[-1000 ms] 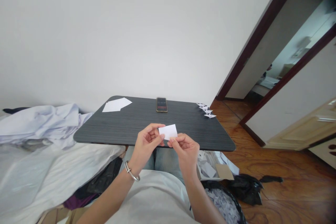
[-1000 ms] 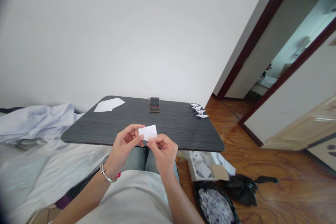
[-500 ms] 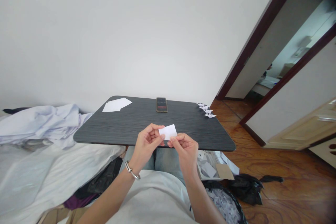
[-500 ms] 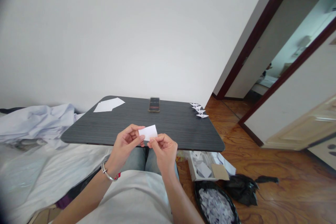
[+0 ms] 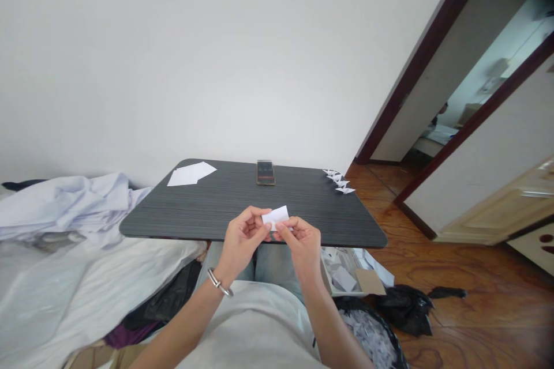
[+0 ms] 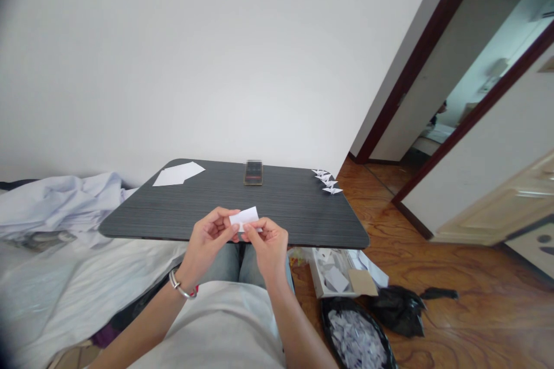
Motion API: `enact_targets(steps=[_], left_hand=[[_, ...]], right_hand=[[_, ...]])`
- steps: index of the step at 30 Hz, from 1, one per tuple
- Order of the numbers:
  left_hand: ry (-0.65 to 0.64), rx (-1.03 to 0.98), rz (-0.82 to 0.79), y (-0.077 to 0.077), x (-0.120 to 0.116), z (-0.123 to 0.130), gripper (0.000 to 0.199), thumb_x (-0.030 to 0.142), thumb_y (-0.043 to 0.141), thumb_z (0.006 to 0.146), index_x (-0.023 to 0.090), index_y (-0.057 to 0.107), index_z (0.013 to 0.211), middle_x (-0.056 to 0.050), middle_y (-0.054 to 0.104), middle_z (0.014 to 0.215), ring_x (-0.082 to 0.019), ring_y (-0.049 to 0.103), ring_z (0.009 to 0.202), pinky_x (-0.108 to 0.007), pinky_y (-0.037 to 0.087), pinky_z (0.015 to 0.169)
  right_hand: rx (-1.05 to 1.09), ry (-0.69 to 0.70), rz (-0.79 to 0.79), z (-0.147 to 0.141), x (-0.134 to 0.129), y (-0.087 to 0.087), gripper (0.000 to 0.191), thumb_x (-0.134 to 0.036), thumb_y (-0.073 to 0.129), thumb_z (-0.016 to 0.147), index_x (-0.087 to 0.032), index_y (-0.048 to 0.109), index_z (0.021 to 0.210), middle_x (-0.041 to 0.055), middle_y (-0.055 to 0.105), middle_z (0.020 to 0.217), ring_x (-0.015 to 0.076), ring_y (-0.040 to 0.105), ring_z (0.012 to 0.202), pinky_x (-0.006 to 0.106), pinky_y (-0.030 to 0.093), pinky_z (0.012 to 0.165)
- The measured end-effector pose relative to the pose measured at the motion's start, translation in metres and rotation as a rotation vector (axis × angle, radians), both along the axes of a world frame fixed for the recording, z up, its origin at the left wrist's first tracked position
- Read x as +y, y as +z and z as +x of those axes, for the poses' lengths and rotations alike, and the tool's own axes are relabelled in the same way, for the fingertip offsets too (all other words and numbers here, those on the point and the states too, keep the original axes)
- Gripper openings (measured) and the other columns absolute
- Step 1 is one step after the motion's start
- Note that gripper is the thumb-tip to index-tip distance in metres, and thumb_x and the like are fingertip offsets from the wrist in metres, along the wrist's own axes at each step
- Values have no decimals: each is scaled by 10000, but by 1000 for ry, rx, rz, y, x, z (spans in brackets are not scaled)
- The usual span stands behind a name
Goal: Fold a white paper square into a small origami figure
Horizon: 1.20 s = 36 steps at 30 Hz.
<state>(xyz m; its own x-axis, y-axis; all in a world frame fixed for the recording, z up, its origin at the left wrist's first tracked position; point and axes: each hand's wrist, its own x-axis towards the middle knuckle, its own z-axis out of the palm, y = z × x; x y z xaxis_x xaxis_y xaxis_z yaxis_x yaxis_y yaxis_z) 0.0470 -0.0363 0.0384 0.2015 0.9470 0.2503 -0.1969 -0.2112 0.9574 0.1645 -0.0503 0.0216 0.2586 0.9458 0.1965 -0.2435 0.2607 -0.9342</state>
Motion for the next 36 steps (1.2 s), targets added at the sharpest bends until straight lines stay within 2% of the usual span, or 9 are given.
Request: enact_targets(steps=[11,17,22,28,36], left_hand=[[6,7,17,-7,3,2,197,220,599,707,134,553,878,56,456,556,-70,494,500,-192,439,512],[-18,2,-11,-12,7,0,240,236,619,686,144,531,889,-5,573,694,-115,568,625,-241,479,608],[-17,7,-33,-12,8,0,243,230,630,674,142,520,873,-7,584,687,-113,569,608,-239,479,594],[55,-1,-26,-10,7,-1,240,231,640,656,135,540,851,27,537,606,-79,520,535,-192,454,520],[25,-25,-45,-11,11,-3,242,225,640,660,133,533,855,51,492,559,-73,510,494,-196,452,503]], right_hand=[[-16,-28,15,-4,1,-4,122,-221,645,658,-146,576,591,-23,577,493,99,540,457,210,440,477],[-51,-17,25,-3,2,-4,129,-224,639,660,-141,576,583,-21,573,480,94,533,440,209,449,467],[-32,-10,7,-3,4,-4,151,-232,661,644,-143,553,588,-15,599,499,99,560,442,214,480,478],[42,18,25,-2,4,-2,256,-264,680,641,-183,487,790,-28,644,565,120,604,453,229,513,479],[-22,59,33,3,6,-5,287,-332,635,688,-174,501,887,1,675,595,170,654,532,262,543,502]])
